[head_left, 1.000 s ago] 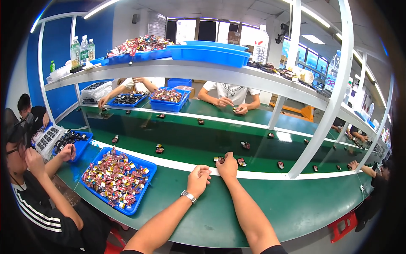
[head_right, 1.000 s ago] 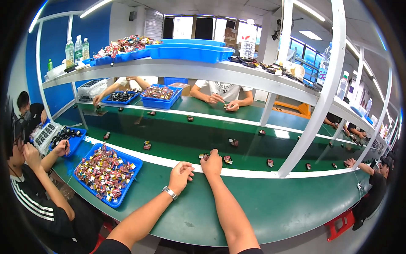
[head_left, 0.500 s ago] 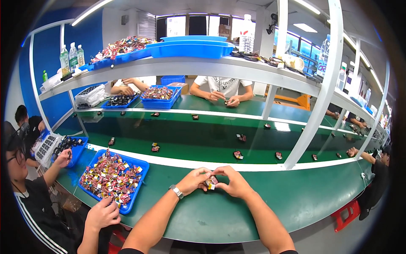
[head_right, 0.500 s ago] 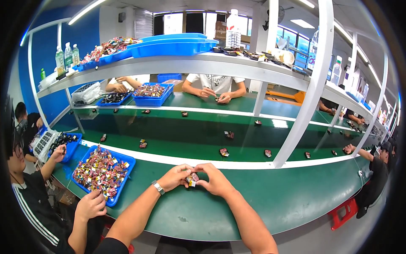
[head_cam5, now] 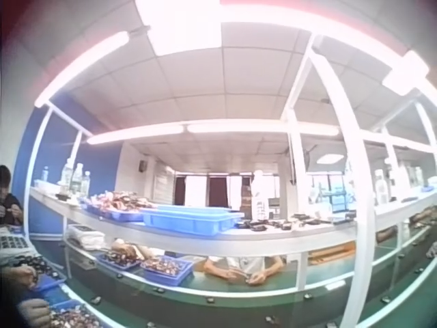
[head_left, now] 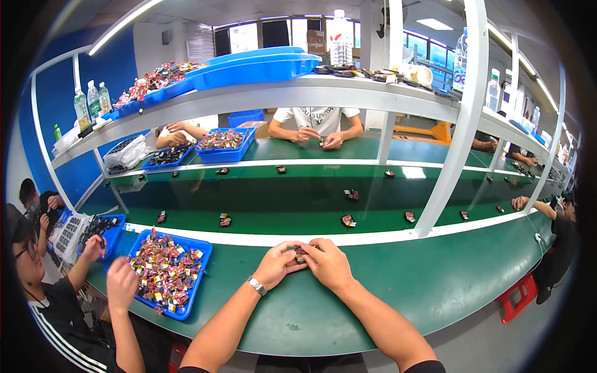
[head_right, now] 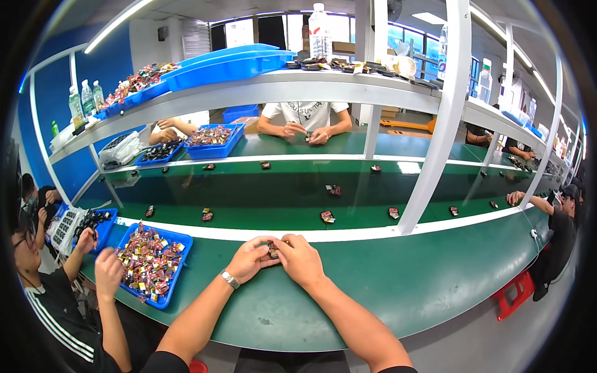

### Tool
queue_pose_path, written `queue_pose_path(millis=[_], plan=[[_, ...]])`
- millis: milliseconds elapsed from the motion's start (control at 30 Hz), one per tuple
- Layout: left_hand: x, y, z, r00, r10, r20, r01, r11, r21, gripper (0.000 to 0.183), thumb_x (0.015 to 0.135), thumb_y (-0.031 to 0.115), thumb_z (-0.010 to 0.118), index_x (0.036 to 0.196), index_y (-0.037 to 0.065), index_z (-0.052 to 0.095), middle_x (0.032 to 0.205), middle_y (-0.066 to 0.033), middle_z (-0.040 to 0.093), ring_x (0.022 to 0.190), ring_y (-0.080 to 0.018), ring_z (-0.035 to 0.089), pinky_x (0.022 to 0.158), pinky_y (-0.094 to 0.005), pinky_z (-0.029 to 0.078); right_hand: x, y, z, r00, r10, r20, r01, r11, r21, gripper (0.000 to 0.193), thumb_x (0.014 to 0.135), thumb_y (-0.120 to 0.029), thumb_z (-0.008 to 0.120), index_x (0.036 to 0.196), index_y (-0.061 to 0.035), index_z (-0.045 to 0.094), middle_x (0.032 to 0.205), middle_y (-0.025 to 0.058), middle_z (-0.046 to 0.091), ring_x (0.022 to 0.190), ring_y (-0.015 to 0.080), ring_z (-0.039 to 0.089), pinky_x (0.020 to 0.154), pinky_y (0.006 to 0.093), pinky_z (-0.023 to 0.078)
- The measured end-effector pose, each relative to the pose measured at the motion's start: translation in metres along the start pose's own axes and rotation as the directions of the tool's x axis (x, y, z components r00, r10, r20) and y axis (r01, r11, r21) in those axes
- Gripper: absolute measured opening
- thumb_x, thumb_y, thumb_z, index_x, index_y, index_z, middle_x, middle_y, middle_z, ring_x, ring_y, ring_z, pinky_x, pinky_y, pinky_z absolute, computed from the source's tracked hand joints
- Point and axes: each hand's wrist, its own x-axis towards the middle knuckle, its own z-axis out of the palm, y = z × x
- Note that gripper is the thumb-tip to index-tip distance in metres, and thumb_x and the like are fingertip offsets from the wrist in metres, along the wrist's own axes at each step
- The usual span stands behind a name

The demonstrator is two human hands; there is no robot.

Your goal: The recorder is assembling small electronic or plastic components on an assembly line.

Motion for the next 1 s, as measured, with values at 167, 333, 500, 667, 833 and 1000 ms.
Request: queue_pose_path(millis=[167, 333, 500, 667, 833, 1000], plan=[[0.002, -0.004, 0.001, 0.997, 0.039, -0.061, -0.038, 0.999, 0.020, 0.030, 0.098, 0.002, 0.041, 0.127, 0.000, 0.048, 0.117, -0.0125, 0.059, 0.110, -0.0215, 0.060, 0.100, -0.0391, 0.051, 0.001, 0.003, -0.001, 0.999, -0.029, 0.030, 0.030, 0.999, -0.016, 0.021, 0.076, -0.008, 0.072, 0.096, -0.0071, 0.068, 0.098, 0.0051, 0.061, 0.092, 0.0236, 0.061, 0.075, 0.0357, 0.053], [0.002, -0.002, 0.003, 0.997, 0.031, -0.075, -0.025, 0.996, 0.081, 0.030, 0.098, 0.003, 0.043, 0.128, 0.001, 0.048, 0.115, -0.0120, 0.059, 0.108, -0.0207, 0.060, 0.100, -0.0391, 0.051, 0.006, 0.009, -0.006, 0.994, -0.081, 0.076, 0.076, 0.995, 0.066, 0.018, 0.073, -0.005, 0.072, 0.089, -0.0061, 0.064, 0.096, 0.0049, 0.059, 0.093, 0.0253, 0.059, 0.076, 0.0365, 0.052], [0.002, -0.003, 0.001, 0.997, 0.017, -0.070, -0.009, 0.993, 0.119, 0.030, 0.098, 0.004, 0.044, 0.128, 0.001, 0.048, 0.116, -0.0120, 0.059, 0.108, -0.0208, 0.060, 0.100, -0.0394, 0.050, 0.005, 0.015, -0.010, 0.964, -0.119, 0.239, 0.093, 0.989, 0.117, 0.018, 0.073, -0.004, 0.072, 0.088, -0.0070, 0.064, 0.092, 0.0054, 0.057, 0.088, 0.0261, 0.056, 0.077, 0.0372, 0.049], [0.001, -0.003, 0.000, 0.998, 0.014, -0.065, -0.008, 0.996, 0.091, 0.031, 0.098, 0.004, 0.046, 0.129, 0.002, 0.047, 0.119, -0.0126, 0.058, 0.111, -0.0218, 0.059, 0.100, -0.0397, 0.050, 0.004, 0.009, -0.015, 0.969, -0.006, 0.247, -0.037, 0.985, 0.169, 0.013, 0.075, -0.007, 0.074, 0.087, -0.0112, 0.070, 0.097, 0.0051, 0.056, 0.093, 0.0246, 0.054, 0.080, 0.0363, 0.049], [0.002, -0.002, 0.001, 0.998, 0.032, 0.051, -0.034, 0.998, 0.049, 0.037, 0.095, 0.004, 0.054, 0.130, 0.002, 0.046, 0.120, -0.0118, 0.059, 0.113, -0.0209, 0.059, 0.100, -0.0395, 0.049, 0.003, 0.011, -0.014, 0.989, 0.066, 0.133, -0.089, 0.980, 0.176, 0.009, 0.078, -0.011, 0.073, 0.087, -0.0106, 0.071, 0.111, 0.0069, 0.056, 0.109, 0.0256, 0.052, 0.088, 0.0367, 0.049], [-0.004, 0.002, 0.001, 0.997, 0.021, 0.068, -0.028, 0.995, 0.096, 0.043, 0.092, 0.003, 0.059, 0.132, 0.002, 0.044, 0.122, -0.0113, 0.059, 0.114, -0.0200, 0.058, 0.102, -0.0396, 0.048, 0.005, 0.004, -0.015, 0.968, 0.120, 0.221, -0.176, 0.950, 0.257, 0.007, 0.079, -0.011, 0.068, 0.085, -0.0072, 0.070, 0.125, 0.0096, 0.055, 0.121, 0.0277, 0.048, 0.098, 0.0375, 0.045]])
